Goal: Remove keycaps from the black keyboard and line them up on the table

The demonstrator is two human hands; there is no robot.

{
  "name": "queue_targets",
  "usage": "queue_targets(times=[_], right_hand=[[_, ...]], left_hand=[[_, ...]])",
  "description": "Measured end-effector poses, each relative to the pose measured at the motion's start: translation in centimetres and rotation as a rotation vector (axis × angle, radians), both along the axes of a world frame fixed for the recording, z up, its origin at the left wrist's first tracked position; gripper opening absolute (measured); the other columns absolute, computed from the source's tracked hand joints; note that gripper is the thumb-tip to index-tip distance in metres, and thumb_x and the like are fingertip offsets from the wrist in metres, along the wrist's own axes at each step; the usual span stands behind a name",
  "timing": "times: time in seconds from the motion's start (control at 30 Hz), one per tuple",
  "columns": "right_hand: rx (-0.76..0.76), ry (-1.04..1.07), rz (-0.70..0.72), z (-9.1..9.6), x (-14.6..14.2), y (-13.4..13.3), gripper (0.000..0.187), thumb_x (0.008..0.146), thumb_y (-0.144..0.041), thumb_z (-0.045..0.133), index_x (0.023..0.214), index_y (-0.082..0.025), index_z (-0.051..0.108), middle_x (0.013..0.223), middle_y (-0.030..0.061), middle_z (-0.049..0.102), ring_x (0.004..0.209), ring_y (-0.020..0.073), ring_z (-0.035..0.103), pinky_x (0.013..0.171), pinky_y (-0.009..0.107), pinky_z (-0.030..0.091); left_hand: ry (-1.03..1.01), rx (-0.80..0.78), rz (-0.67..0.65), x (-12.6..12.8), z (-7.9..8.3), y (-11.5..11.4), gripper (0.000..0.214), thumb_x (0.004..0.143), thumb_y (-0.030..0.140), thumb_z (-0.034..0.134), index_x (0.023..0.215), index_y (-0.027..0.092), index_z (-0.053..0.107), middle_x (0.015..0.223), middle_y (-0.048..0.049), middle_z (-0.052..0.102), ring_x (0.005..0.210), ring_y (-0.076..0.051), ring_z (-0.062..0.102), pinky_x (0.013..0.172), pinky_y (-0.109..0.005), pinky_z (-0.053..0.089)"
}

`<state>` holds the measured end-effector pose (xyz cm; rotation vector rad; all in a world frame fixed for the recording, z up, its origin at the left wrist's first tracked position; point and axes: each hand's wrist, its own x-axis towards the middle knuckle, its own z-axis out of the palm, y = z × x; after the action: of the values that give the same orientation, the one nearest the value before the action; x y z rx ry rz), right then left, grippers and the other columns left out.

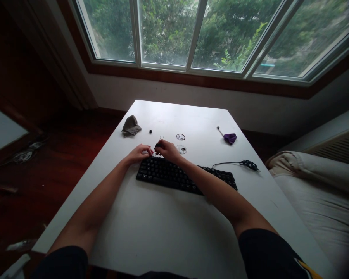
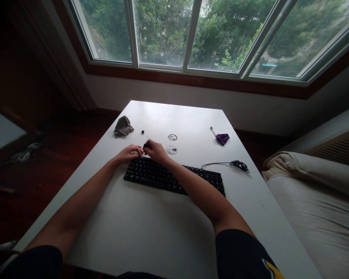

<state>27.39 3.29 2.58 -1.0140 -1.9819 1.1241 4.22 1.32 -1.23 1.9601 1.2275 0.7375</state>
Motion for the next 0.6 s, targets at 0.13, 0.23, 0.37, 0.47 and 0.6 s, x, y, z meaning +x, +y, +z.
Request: queue_targets(times=[0.13,0.23,0.37,0.47,0.6], right_hand=[[0.049,-0.089,0.032,0.8,-0.7,-0.1,0.005,0.087,-0.026,0.066,0.092,-0.024,0.064,0.075,-0.0023,0.073,0.071,0.0174,0.07,0.071,0.03,0.053],[0.154,-0.14,0.02,1.2,-1.0,-0.3,0.007,0.087,-0.026,0.067,0.093,-0.024,0.064,0.078,-0.0024,0.074,0.073,0.0171,0.069,0.071,0.028,0.05],[0.173,-0.182,-0.003,1.2,-1.3,-0.2,0.007,0.087,-0.027,0.066,0.094,-0.024,0.064,0.078,-0.0017,0.074,0.074,0.0169,0.069,0.071,0.027,0.048],[0.135,-0.194,0.003,1.2,-1.4,0.3,0.006,0.087,-0.026,0.065,0.092,-0.023,0.064,0.075,-0.0022,0.073,0.069,0.0155,0.067,0.067,0.026,0.046],[0.099,-0.209,0.093,1.5,-1.3,0.6,0.006,0.086,-0.024,0.065,0.092,-0.022,0.064,0.073,-0.0034,0.072,0.067,0.0136,0.066,0.065,0.024,0.044]], left_hand=[[-0.005,0.015,0.008,0.1,0.1,-0.2,0.017,0.073,0.026,0.058,0.082,0.024,0.073,0.111,-0.0053,0.076,0.135,-0.031,0.055,0.127,-0.055,0.005],[0.001,0.008,0.032,0.2,0.3,-0.4,0.017,0.073,0.026,0.058,0.081,0.023,0.073,0.111,-0.0058,0.076,0.128,-0.03,0.06,0.127,-0.057,0.005],[-0.005,0.008,0.039,0.3,0.4,-0.5,0.018,0.072,0.027,0.058,0.08,0.022,0.073,0.111,-0.0061,0.077,0.124,-0.03,0.062,0.127,-0.057,0.007],[-0.005,0.011,0.04,0.4,0.7,-0.6,0.018,0.073,0.028,0.059,0.079,0.021,0.075,0.109,-0.0063,0.077,0.122,-0.03,0.064,0.126,-0.056,0.015],[0.02,0.004,0.064,0.5,0.8,-0.7,0.019,0.074,0.03,0.06,0.079,0.021,0.076,0.104,-0.006,0.078,0.117,-0.031,0.065,0.122,-0.054,0.026]])
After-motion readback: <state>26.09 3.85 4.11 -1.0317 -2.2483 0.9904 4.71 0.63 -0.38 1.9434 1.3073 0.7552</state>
